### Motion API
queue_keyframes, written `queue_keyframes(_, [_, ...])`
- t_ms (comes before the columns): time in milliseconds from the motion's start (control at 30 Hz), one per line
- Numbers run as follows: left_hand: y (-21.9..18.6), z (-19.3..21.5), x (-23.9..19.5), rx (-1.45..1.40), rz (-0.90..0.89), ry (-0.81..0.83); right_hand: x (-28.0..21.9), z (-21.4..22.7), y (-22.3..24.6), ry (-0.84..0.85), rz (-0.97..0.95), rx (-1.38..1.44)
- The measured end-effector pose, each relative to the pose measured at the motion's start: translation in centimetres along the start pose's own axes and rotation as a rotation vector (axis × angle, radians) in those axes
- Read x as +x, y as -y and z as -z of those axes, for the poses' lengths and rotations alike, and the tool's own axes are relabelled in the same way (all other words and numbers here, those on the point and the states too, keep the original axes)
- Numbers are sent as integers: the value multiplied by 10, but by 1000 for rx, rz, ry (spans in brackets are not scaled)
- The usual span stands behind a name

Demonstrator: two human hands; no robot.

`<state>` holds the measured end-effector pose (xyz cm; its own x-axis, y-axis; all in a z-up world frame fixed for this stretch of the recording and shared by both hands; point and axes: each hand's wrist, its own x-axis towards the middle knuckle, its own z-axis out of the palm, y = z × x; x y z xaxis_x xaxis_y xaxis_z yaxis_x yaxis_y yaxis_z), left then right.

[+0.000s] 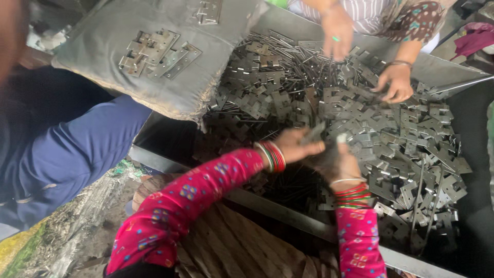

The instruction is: The person sorts metal hinges and pins from a large bin by picking up individual components and placing them onto a black cloth-covered surface.

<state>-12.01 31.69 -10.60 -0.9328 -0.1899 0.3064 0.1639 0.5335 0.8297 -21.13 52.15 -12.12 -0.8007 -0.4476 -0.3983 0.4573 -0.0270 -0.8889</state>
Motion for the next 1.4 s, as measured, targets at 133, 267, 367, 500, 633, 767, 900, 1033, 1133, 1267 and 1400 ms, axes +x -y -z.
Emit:
queue_keyframes(133, [1, -31, -27, 313, 107, 20, 38, 7, -30, -18, 200, -555])
queue_keyframes(267, [5, -3, -4, 198, 118, -169, 59, 30, -11, -464, 648, -1572])
queue_keyframes(367, [-10, 21, 2, -45, 118, -145, 67, 37, -3, -732, 830, -1926])
queue_keyframes(500, [-40, 59, 2, 321, -31, -188, 75, 41, -7, -637, 689, -1887])
queue_keyframes(633, [-51, 116, 15, 914, 11, -301, 73, 41, -9, -667, 747, -1841])
queue_keyframes(767, [-18, 191, 26, 1269, 70, -706, 58, 40, 10, -705, 769, -1683])
queue_keyframes(900, [29, 255, 17, 1428, 260, -774, 33, 43, 17, -703, 796, -1462])
queue_keyframes(1033, [20, 255, 12, 1428, 468, -750, 38, 55, 9, -405, 986, -948])
queue_keyframes(1133, [-26, 208, 19, 1404, 310, -723, 44, 56, 23, -230, 872, -339])
queue_keyframes(1267, [-49, 133, 20, 895, 304, 23, -10, 49, 57, -29, 493, 395])
queue_keyframes(1400, [16, 77, -1, 805, 218, 224, -54, 45, 77, 13, 482, 617])
